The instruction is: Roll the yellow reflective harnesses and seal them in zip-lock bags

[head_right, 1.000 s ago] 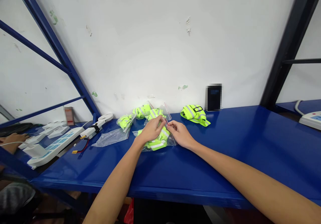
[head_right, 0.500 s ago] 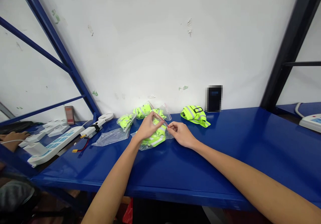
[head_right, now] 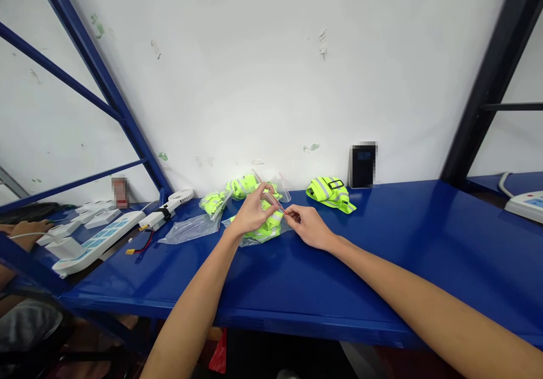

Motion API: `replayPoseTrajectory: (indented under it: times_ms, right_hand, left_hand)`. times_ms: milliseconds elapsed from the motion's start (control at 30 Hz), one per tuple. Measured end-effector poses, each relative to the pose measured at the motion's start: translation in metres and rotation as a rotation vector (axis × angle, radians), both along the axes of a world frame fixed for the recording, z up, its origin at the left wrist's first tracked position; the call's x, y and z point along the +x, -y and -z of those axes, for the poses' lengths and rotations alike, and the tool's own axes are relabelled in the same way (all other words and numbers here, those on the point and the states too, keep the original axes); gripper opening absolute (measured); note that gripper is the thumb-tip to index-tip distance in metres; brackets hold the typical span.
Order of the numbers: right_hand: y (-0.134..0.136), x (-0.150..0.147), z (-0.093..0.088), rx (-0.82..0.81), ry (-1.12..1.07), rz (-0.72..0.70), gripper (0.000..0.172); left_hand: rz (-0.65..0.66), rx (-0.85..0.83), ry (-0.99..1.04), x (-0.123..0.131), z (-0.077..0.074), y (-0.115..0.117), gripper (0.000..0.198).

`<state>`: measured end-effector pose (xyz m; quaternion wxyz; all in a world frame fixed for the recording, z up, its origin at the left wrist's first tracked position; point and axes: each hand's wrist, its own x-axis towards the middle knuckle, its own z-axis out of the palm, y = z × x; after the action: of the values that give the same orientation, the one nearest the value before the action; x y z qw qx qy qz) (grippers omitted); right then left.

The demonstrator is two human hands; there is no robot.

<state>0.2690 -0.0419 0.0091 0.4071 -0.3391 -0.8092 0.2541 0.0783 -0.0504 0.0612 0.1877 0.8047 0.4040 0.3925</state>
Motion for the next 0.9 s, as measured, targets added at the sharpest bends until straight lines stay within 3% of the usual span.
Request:
replayPoseTrajectory:
  times_ms: [300,667,900]
  right_hand:
    - [0.0,0.001,-0.001,0.126,0.025,0.05,0.015]
    - [0.002,0.001,0.001,0.004,-0.088,-0.083,0.02]
    - [-0.003,-0.001,0.001,-0.118,-0.152,-0.045,0.028]
  left_hand:
    - [-0.021,0.136,-0.057,0.007,0.0,0.003,0.026]
    - [0.021,0.14,-0.075,0.012,0.002,0.004,0.028]
    - [0.003,0.131,-0.094,0.014,0.003,0.003,0.032]
